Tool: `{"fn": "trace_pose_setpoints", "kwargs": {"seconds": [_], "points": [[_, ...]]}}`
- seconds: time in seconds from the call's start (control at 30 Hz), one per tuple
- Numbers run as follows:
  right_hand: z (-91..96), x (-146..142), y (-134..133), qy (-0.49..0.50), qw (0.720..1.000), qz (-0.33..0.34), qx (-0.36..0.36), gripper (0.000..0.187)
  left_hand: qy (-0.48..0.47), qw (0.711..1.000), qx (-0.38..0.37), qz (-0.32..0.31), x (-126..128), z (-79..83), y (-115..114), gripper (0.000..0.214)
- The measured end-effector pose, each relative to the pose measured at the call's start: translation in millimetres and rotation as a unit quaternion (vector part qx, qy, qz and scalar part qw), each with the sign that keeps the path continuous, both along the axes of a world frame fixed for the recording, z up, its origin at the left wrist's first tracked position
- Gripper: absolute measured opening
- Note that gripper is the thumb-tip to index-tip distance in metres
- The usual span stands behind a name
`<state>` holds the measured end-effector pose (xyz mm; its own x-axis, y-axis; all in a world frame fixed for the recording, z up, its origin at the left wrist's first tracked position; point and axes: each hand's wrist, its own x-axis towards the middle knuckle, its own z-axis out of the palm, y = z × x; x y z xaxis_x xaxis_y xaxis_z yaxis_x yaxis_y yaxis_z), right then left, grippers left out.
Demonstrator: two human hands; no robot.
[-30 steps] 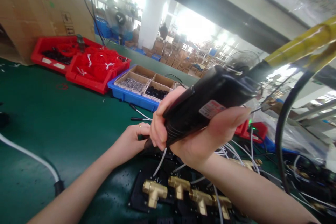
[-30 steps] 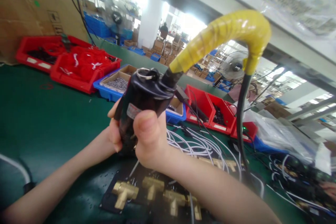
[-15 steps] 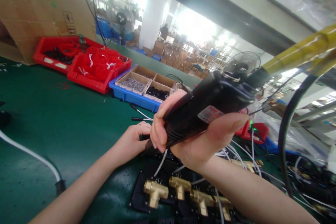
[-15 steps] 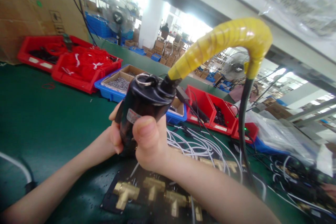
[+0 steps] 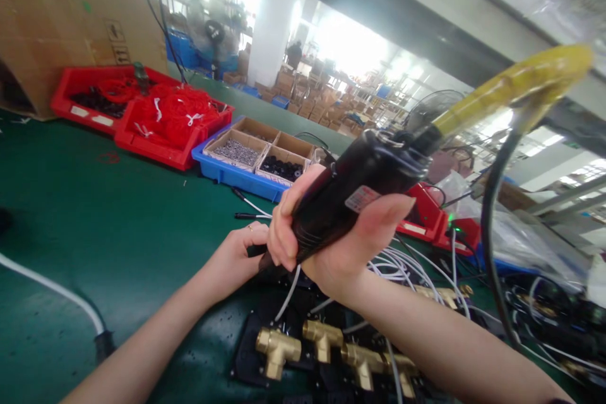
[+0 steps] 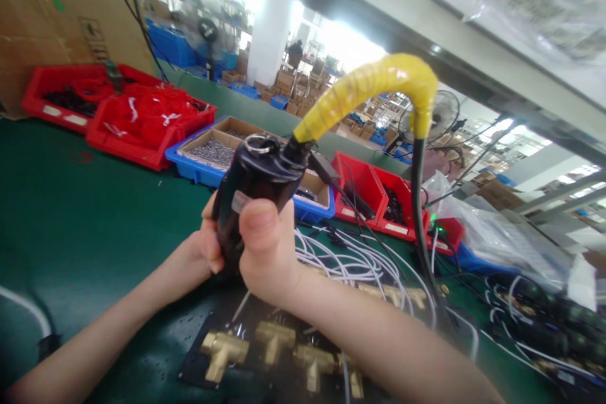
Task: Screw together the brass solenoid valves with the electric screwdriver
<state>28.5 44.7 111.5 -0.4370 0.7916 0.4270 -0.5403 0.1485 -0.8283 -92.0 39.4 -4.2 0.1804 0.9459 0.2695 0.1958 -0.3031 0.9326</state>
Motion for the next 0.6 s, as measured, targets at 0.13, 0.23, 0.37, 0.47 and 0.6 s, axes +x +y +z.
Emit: {"fn": "trace_pose_setpoints", "kwargs": {"seconds": [0.13,0.23,0.37,0.47,0.6], "points": [[35.7,20,-1,-0.041,0.998,-0.049,0.006,0.073,-0.001,1.000,-0.016,-0.007,-4,5.0,-2,0.028],[65.3,53,-1,-0.046,0.992,-0.113,0.009,0.072,0.032,0.999,-0.028,0.000,-8,6.5,-2,0.026],[78.1,112,4,-0.029,0.976,-0.200,0.076,0.067,0.079,0.996,-0.040,-0.007,-9,13.9,-3,0.027],[73.9,153,6,-0.029,0.957,-0.256,0.135,0.067,0.114,0.992,-0.058,-0.013,-11,13.2,-5,0.030],[66.0,194,8,-0.016,0.948,-0.287,0.139,0.069,0.114,0.993,-0.021,0.017,-27,-19.3,-1,0.020]]}}
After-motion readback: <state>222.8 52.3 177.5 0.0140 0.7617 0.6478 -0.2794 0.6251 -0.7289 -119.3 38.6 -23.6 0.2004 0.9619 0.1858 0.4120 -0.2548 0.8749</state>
